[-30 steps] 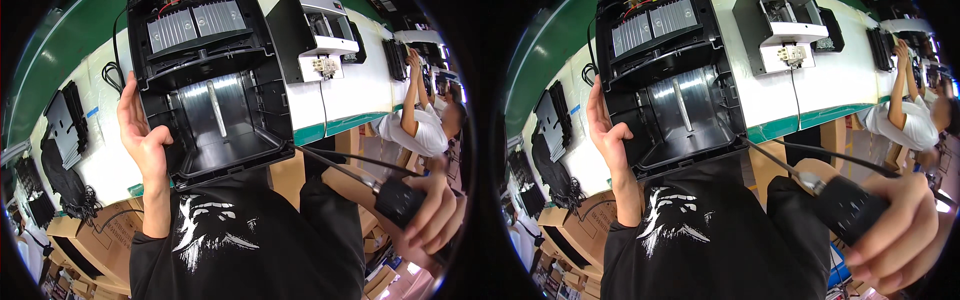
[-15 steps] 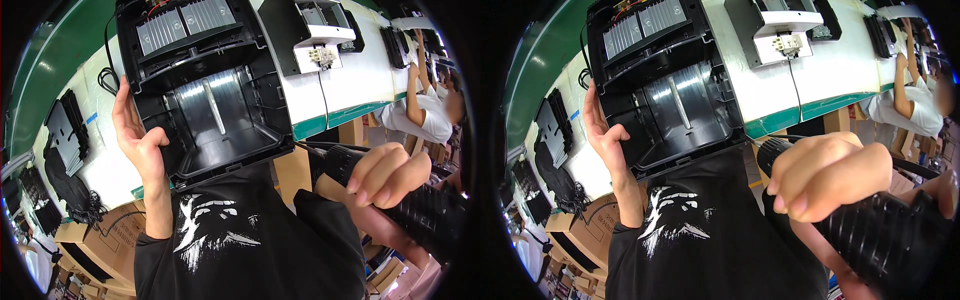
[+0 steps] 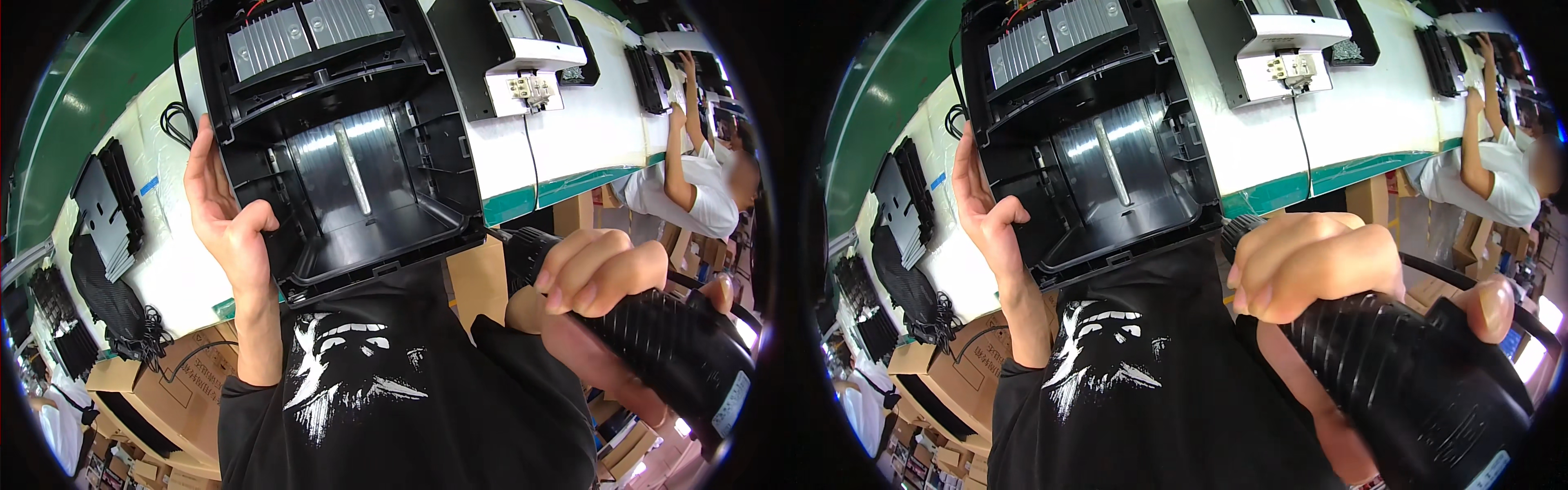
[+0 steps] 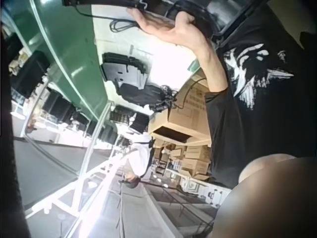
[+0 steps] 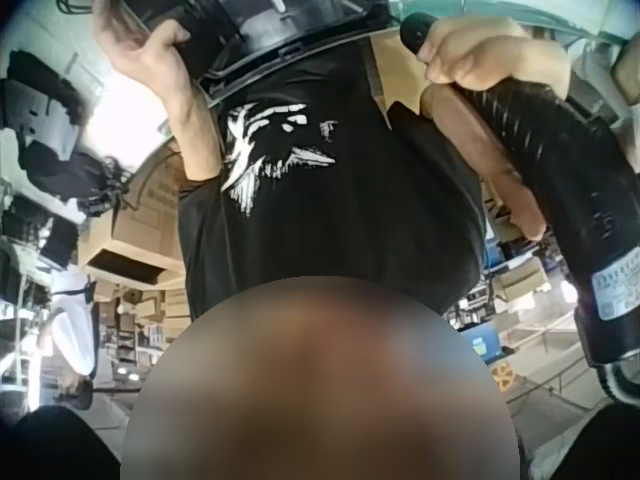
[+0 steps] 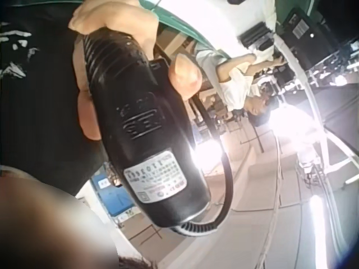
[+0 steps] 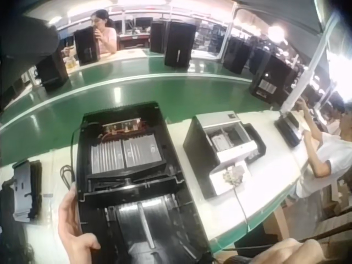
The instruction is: Assembling electronic components into a housing and securing them with an electric screwdriver.
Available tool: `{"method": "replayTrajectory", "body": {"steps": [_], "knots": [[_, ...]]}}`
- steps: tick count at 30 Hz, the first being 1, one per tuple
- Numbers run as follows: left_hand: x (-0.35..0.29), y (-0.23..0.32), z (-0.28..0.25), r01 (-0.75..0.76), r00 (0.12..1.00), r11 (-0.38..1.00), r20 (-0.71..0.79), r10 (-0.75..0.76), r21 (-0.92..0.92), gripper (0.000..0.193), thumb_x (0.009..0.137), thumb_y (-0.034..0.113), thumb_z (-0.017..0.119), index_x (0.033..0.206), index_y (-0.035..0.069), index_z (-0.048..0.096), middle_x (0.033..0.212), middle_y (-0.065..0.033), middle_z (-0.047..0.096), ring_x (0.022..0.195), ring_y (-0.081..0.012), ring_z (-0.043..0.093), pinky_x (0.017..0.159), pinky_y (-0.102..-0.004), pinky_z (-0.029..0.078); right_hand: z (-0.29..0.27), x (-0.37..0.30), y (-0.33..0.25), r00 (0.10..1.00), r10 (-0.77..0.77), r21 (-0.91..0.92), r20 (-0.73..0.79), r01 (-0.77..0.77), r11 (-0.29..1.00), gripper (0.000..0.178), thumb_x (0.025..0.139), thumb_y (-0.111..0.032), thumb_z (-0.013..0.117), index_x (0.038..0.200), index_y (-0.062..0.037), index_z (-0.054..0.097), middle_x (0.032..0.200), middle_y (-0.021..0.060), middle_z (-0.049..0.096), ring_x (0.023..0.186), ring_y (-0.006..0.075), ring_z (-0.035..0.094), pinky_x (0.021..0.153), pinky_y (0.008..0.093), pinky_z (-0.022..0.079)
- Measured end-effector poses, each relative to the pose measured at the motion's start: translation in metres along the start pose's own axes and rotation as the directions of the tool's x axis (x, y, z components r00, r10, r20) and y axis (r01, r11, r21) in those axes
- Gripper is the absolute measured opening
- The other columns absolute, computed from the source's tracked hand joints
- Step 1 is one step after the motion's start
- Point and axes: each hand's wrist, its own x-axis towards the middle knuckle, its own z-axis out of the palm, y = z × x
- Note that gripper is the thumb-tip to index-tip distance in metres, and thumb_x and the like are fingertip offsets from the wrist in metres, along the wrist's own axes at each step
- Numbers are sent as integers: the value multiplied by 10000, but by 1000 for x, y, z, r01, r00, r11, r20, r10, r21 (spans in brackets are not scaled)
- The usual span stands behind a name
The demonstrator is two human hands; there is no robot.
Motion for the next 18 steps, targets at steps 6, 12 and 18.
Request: {"method": "replayTrajectory", "body": {"steps": [6, 12, 18], "knots": [[2, -2, 2, -17, 1000, 1000, 7, 17, -10, 870, 446, -133, 396, 1311, -46, 374, 1428, -182, 328, 1372, -277, 233, 1122, -317, 169, -6, -1, 0, 998, 39, -11, 42, -38, 999, 863, 774, -683, 510, 1385, -171, 181, 763, 116, 466, 495, 183, 467, 416, 287, 420], [1, -2, 2, -16, 1000, 999, 14, 16, -35, 861, 451, -137, 391, 1308, -48, 375, 1430, -185, 323, 1370, -274, 237, 1122, -317, 169, -9, -1, 8, 1000, 31, 0, 1, -31, 1000, 850, 771, -693, 506, 1369, -174, 195, 742, 92, 454, 484, 159, 448, 405, 273, 406], [1, -3, 5, -48, 999, 999, 0, 48, 3, 893, 428, -90, 390, 1320, -56, 378, 1416, -156, 362, 1352, -257, 283, 1057, -248, 289, -8, 3, 9, 998, 62, 24, 32, -62, 998, 839, 763, -700, 504, 1348, -185, 193, 726, 95, 450, 476, 166, 459, 402, 275, 404]]}}
